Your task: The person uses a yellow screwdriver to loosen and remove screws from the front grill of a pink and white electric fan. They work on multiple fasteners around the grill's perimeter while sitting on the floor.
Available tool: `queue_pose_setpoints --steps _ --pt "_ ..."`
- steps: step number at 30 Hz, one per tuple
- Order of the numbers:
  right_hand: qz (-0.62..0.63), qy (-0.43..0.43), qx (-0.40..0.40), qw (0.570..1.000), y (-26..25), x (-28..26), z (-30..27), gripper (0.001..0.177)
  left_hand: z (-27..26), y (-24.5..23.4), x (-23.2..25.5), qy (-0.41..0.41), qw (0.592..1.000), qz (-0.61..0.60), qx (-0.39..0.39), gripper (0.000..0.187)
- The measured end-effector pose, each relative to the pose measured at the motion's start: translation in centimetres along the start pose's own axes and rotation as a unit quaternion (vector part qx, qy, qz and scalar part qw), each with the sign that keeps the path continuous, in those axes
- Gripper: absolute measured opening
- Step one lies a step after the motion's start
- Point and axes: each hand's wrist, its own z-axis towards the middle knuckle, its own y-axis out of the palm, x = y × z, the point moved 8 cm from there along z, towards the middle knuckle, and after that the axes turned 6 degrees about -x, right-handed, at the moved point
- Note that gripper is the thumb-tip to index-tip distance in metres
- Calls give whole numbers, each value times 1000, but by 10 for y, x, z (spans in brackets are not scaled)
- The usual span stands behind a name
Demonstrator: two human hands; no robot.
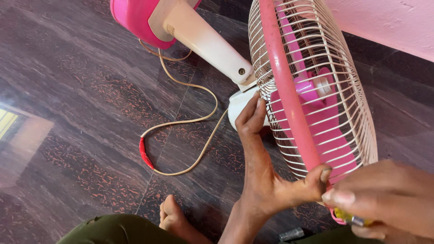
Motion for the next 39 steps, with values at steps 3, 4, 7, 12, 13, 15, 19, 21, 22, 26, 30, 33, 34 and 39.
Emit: queue_pose_setpoints --steps 3,4,7,12,13,15,19,21,22,26,30,33,34,39 --pt "-66 0 69 995 -18 -32 17 53 0 0 1 -3 1000 -14 0 109" --pt "-128 10 135 982 -24 -50 19 51 -1 0 1 -5 1000 -21 0 109" --pt "-146 25 190 970 -39 -70 26 51 -1 1 1 -5 999 -42 -4 108" --pt "-89 40 209 973 -42 -71 33 51 0 2 0 -11 999 -44 -16 109" --pt "-88 50 214 972 -42 -71 33 52 0 2 0 -12 999 -42 -17 110" --pt "-85 51 219 971 -43 -72 34 51 0 2 0 -11 999 -43 -17 111" --pt "-97 27 203 974 -48 -78 40 52 0 2 1 -7 999 -50 -17 108" --pt "-106 21 194 975 -50 -86 45 53 0 1 2 -7 999 -46 -15 109" --pt "-107 20 193 975 -51 -90 47 52 -1 0 3 -5 999 -41 -13 109" --pt "-117 -4 157 981 -56 -99 58 49 -1 0 3 -12 998 -59 -10 112" --pt "-120 38 128 984 -56 -100 63 49 0 0 3 -17 997 -69 -10 114" --pt "-126 56 130 982 -56 -101 62 50 0 0 3 -16 998 -57 -12 114" --pt "-127 51 135 981 -56 -102 62 49 0 0 3 -15 998 -54 -14 114" --pt "-183 101 138 968 -52 -93 58 53 -1 0 3 -20 998 -64 -20 116"
